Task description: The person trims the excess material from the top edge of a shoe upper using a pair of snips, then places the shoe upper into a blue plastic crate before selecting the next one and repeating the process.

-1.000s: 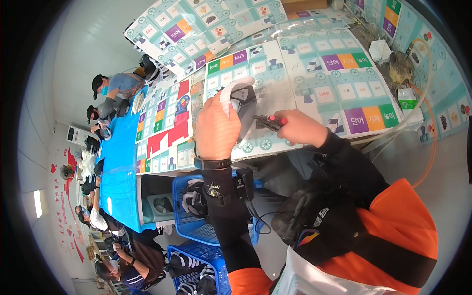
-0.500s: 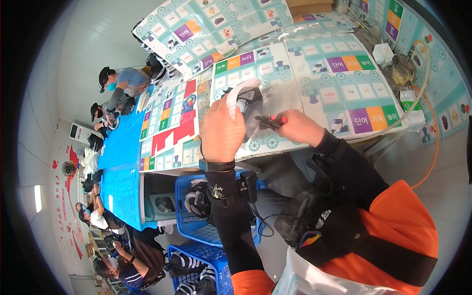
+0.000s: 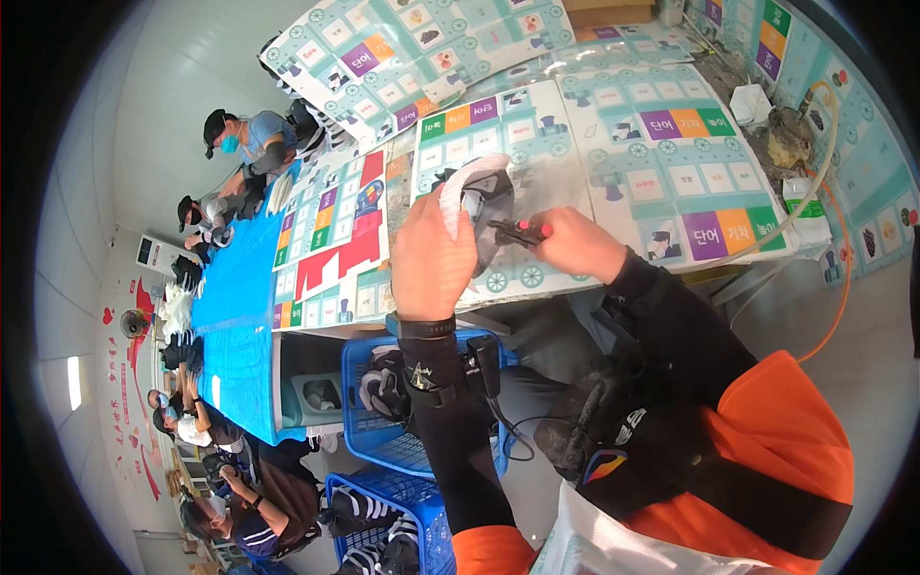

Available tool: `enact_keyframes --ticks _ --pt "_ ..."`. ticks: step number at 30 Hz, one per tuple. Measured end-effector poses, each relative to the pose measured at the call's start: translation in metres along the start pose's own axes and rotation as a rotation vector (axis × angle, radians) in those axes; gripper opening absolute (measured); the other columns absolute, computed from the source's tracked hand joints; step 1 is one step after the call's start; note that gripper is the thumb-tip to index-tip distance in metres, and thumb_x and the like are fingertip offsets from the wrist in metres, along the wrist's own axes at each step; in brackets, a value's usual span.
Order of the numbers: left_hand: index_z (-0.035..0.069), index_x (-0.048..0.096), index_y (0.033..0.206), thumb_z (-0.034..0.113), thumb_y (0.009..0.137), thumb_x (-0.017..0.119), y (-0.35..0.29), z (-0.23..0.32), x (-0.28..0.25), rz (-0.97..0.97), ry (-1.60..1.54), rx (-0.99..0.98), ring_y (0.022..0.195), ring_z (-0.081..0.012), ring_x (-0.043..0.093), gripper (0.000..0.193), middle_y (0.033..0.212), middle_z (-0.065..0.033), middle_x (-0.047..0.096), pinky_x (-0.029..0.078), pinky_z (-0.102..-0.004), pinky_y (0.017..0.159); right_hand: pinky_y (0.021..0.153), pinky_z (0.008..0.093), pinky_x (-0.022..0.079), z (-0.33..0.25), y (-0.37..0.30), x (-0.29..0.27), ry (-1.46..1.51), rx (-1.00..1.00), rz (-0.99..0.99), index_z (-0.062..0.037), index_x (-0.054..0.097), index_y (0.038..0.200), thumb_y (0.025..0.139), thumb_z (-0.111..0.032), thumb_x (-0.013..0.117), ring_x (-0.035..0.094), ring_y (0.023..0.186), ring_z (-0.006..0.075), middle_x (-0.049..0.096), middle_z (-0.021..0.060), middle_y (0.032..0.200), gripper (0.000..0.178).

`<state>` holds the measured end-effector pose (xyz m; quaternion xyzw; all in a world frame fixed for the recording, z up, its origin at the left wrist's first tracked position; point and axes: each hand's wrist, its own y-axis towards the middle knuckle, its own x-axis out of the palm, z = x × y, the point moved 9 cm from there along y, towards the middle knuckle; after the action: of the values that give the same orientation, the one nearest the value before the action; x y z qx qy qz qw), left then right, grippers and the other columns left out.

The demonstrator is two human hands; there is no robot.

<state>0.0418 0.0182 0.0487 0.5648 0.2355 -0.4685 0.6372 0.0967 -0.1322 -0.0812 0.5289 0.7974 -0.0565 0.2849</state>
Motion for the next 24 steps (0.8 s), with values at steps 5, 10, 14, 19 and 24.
enact_keyframes --ticks 5,10,14,19,24 --pt "0.002 0.067 0.125 0.015 0.093 0.065 0.001 0.002 0.0 -0.007 -0.04 -0.005 0.101 -0.0464 0.067 0.034 0.109 -0.0245 0.07 0.055 -0.0525 0.087 0.07 0.0467 0.05 0.005 -0.004 0.0 0.015 0.065 -0.039 0.0025 0.071 0.093 0.085 -0.012 0.066 0.065 0.08 0.0472 0.067 0.0274 0.081 0.017" --pt "0.002 0.067 0.125 0.017 0.093 0.066 -0.002 -0.004 -0.001 0.004 -0.026 -0.009 0.101 -0.0466 0.067 0.035 0.109 -0.0247 0.07 0.055 -0.0524 0.087 0.071 0.0475 0.05 0.001 -0.007 0.0 0.014 0.023 -0.017 0.002 0.071 0.094 0.085 -0.012 0.068 0.064 0.083 0.048 0.068 0.0269 0.083 0.017" --pt "0.003 0.067 0.125 0.018 0.093 0.067 -0.002 -0.009 -0.002 -0.013 -0.024 -0.048 0.101 -0.0467 0.067 0.035 0.109 -0.0249 0.07 0.055 -0.0525 0.087 0.078 0.0578 0.051 -0.003 -0.014 0.011 0.002 0.023 -0.162 0.0041 0.07 0.087 0.079 -0.01 0.056 0.065 0.086 0.0521 0.067 0.0319 0.084 0.021" --pt "0.002 0.067 0.124 0.019 0.093 0.068 0.0 -0.006 -0.002 -0.014 -0.042 -0.043 0.101 -0.0472 0.067 0.036 0.11 -0.0251 0.07 0.055 -0.0526 0.087 0.072 0.0487 0.05 0.003 -0.021 0.013 0.051 0.135 -0.236 0.0001 0.071 0.097 0.086 -0.011 0.065 0.064 0.084 0.0488 0.068 0.0266 0.085 0.016" --pt "0.001 0.067 0.125 0.02 0.093 0.068 0.001 -0.007 0.004 -0.02 -0.039 -0.032 0.102 -0.0474 0.067 0.037 0.111 -0.0254 0.071 0.055 -0.0528 0.089 0.071 0.0502 0.05 0.001 -0.018 -0.001 -0.009 0.073 -0.006 0.0001 0.07 0.096 0.086 -0.009 0.064 0.063 0.084 0.0496 0.068 0.0269 0.085 0.015"
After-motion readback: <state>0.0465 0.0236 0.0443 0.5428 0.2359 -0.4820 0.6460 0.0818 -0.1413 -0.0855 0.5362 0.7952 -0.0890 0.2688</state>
